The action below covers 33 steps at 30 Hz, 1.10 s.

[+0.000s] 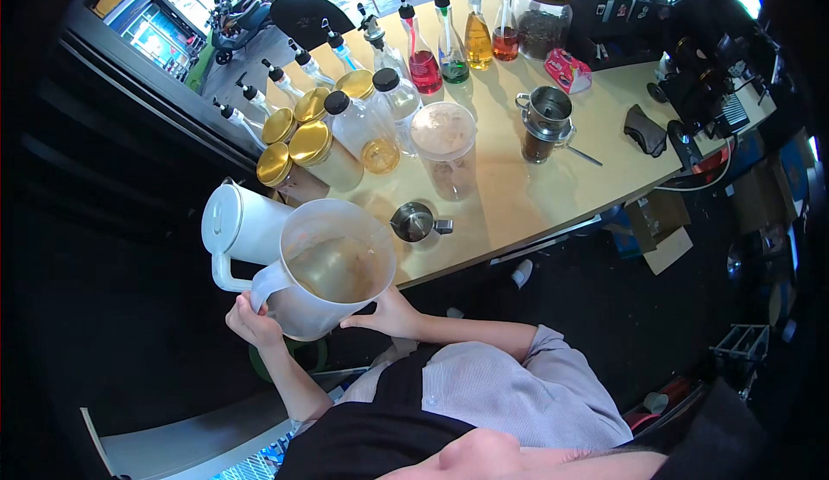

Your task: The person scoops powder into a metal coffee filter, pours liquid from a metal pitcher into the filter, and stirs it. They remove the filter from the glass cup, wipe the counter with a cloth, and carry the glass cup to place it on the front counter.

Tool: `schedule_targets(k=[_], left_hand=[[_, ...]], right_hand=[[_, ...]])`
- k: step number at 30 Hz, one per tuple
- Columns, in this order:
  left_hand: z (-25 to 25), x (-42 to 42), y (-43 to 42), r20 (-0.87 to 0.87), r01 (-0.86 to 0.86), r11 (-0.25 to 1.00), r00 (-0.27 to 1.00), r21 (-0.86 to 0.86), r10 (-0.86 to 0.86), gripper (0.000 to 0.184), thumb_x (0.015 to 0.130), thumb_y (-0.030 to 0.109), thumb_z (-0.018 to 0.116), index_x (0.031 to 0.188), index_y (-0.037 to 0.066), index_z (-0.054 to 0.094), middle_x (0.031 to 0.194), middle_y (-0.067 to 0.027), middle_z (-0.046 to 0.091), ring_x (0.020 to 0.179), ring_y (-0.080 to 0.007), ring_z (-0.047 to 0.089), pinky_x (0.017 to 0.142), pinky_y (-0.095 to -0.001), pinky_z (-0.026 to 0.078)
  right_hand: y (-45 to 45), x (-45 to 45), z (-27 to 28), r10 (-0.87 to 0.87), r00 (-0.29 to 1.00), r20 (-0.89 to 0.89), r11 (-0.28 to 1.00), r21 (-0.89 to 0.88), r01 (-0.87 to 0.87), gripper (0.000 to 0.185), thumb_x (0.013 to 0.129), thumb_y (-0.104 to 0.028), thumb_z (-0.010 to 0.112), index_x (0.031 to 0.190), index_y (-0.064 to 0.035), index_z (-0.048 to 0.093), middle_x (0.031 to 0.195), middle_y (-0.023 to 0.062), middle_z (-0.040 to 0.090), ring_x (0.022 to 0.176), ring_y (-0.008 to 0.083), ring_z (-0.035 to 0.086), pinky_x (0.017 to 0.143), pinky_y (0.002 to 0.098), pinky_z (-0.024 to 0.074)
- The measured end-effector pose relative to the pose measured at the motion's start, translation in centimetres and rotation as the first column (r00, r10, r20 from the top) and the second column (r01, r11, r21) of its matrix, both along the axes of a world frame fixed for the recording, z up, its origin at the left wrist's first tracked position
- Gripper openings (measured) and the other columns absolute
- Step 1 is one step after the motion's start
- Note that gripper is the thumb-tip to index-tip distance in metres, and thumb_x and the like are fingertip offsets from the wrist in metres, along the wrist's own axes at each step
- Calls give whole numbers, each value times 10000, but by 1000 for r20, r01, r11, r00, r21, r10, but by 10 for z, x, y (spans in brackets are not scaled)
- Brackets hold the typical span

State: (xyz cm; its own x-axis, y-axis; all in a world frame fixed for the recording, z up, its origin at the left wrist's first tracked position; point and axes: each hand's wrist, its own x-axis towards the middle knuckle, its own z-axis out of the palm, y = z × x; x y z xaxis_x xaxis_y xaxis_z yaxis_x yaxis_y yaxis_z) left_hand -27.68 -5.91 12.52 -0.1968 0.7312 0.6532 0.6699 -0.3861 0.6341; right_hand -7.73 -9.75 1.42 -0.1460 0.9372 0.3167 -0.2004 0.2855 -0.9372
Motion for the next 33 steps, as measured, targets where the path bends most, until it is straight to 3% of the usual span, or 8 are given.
schedule_targets(k=[11,14,15,17,20,26,29,33], left_hand=[[-1,9,3,-74,13,1000,997,16,-12,484,941,209,341,507,0,390,421,-45,385,362,-156,389,400,-306,219],[0,10,3,-62,16,1000,998,-11,-17,481,942,204,342,509,1,393,423,-45,389,362,-156,391,401,-305,221],[0,10,3,-63,16,1000,998,-13,-17,481,942,204,342,509,1,393,423,-45,389,362,-156,391,401,-305,221],[0,11,4,-81,18,1000,997,-8,-19,481,942,207,342,513,-1,402,421,-45,387,363,-158,396,401,-306,224],[1,11,5,-93,16,1000,996,-2,-16,480,942,210,342,519,-3,416,420,-45,388,364,-159,402,402,-307,228],[4,13,5,-112,18,999,993,-41,-22,488,944,218,334,526,-7,446,420,-46,399,364,-163,413,407,-305,235],[4,14,6,-141,12,999,990,-35,-17,494,944,225,330,526,-7,455,420,-45,402,365,-162,416,408,-304,237],[7,17,6,-159,20,999,987,-43,-27,500,945,235,330,524,-5,453,421,-43,404,365,-159,415,409,-304,238]], right_hand=[[2,10,-3,61,996,69,998,-17,-60,741,740,-219,832,1299,36,417,1197,176,612,1155,226,580,1018,404,428],[2,8,-4,130,969,-209,967,-188,-171,955,692,-302,865,1406,41,332,1469,206,338,1391,315,294,1134,445,247],[2,10,-3,128,986,-106,981,-133,-142,824,725,-253,842,1341,40,378,1303,179,493,1238,268,461,1059,417,354],[2,13,0,119,993,-3,990,-74,-119,694,759,-204,818,1276,39,424,1137,151,649,1085,220,627,984,390,460],[2,13,1,93,995,28,992,-90,-90,723,766,-192,812,1302,33,381,1138,146,649,1051,214,644,962,384,479],[2,7,-5,97,980,-175,987,-109,-118,734,773,-183,807,1312,32,358,1155,154,631,1058,209,638,969,384,478],[3,12,-2,130,992,0,989,-71,-130,756,772,-167,806,1328,33,335,1177,153,615,1059,207,634,974,388,479],[3,9,-5,136,988,-68,985,-97,-143,761,768,-146,806,1333,31,328,1178,151,613,1058,203,634,973,384,480]])
